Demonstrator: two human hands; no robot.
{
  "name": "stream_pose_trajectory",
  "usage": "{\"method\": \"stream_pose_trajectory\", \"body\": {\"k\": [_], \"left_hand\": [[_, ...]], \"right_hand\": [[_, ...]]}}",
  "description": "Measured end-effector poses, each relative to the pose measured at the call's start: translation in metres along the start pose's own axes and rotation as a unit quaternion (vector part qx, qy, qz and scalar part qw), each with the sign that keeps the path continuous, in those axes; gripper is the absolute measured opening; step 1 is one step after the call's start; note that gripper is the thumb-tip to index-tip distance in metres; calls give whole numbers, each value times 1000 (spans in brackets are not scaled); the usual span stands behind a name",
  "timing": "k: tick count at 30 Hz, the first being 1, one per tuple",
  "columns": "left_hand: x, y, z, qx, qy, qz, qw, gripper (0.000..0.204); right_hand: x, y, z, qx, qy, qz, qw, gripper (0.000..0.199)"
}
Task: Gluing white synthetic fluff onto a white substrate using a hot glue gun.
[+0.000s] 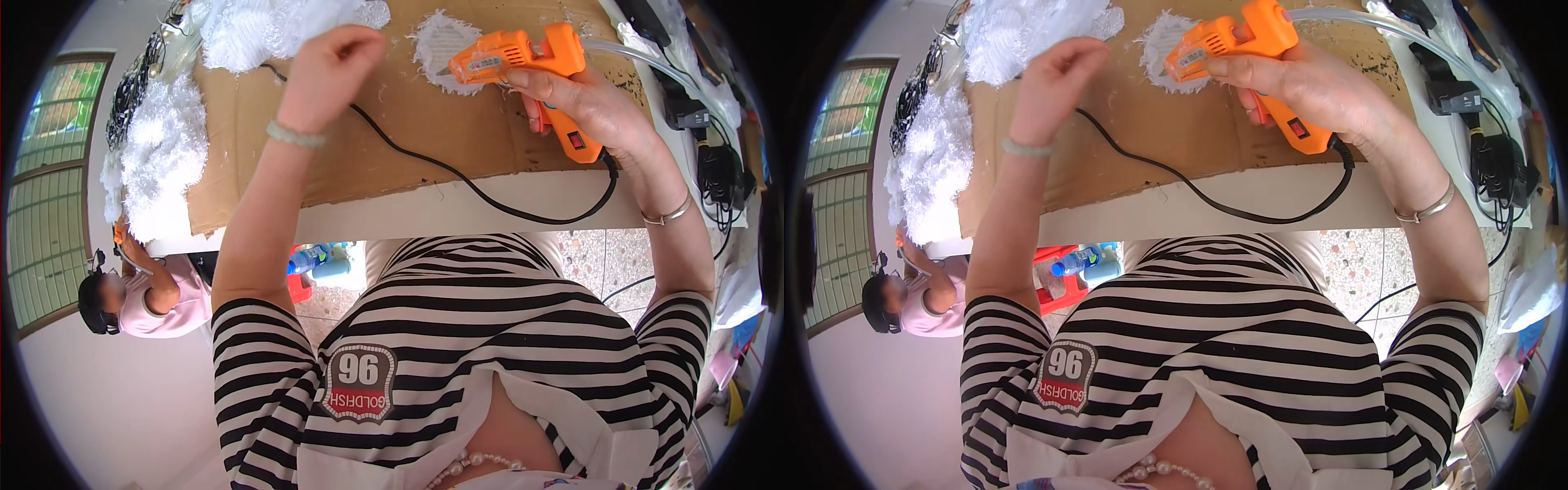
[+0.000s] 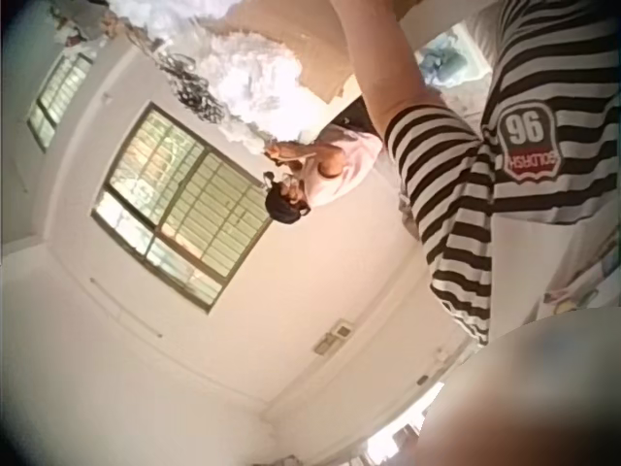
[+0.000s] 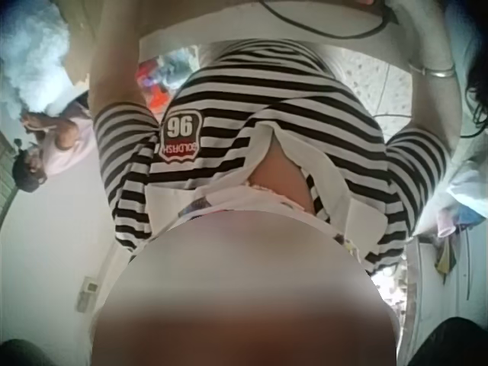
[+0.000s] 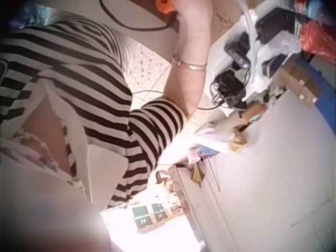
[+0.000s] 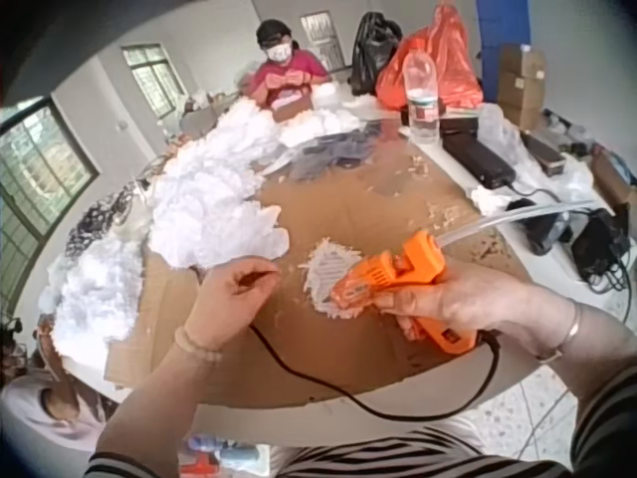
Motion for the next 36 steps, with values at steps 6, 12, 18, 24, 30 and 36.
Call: {"method": "stream_pose_trajectory", "body": {"k": [6, 12, 18, 24, 30, 36], "left_hand": [[-27, -38, 34, 232, -157, -72, 957, 13], [-18, -47, 31, 205, -149, -70, 965, 8], [-10, -54, 34, 217, -172, -66, 959, 9], [-3, -57, 38, 250, -135, -58, 957, 6], [1, -65, 37, 172, -183, -79, 965, 3], [4, -65, 46, 199, -199, -102, 954, 10]], "right_hand": [[2, 2, 1, 5, -3, 21, 1000, 39], [1, -3, -4, -25, -14, 12, 1000, 34], [-6, 2, -1, -45, -52, 26, 997, 33], [-23, 14, -2, -58, -52, 58, 995, 34], [-32, 28, -6, -38, -51, 110, 992, 32], [-18, 11, -6, -61, -43, 3, 997, 38]]}}
Point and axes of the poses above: each hand's wrist, its own x-axis towards the middle knuckle, its own y-axis out of the back of the hand, z = x × y, the point moved 8 cm from there along x, towards the middle knuckle, and after that the axes turned 4 degrees about y, right-handed, at the moved point
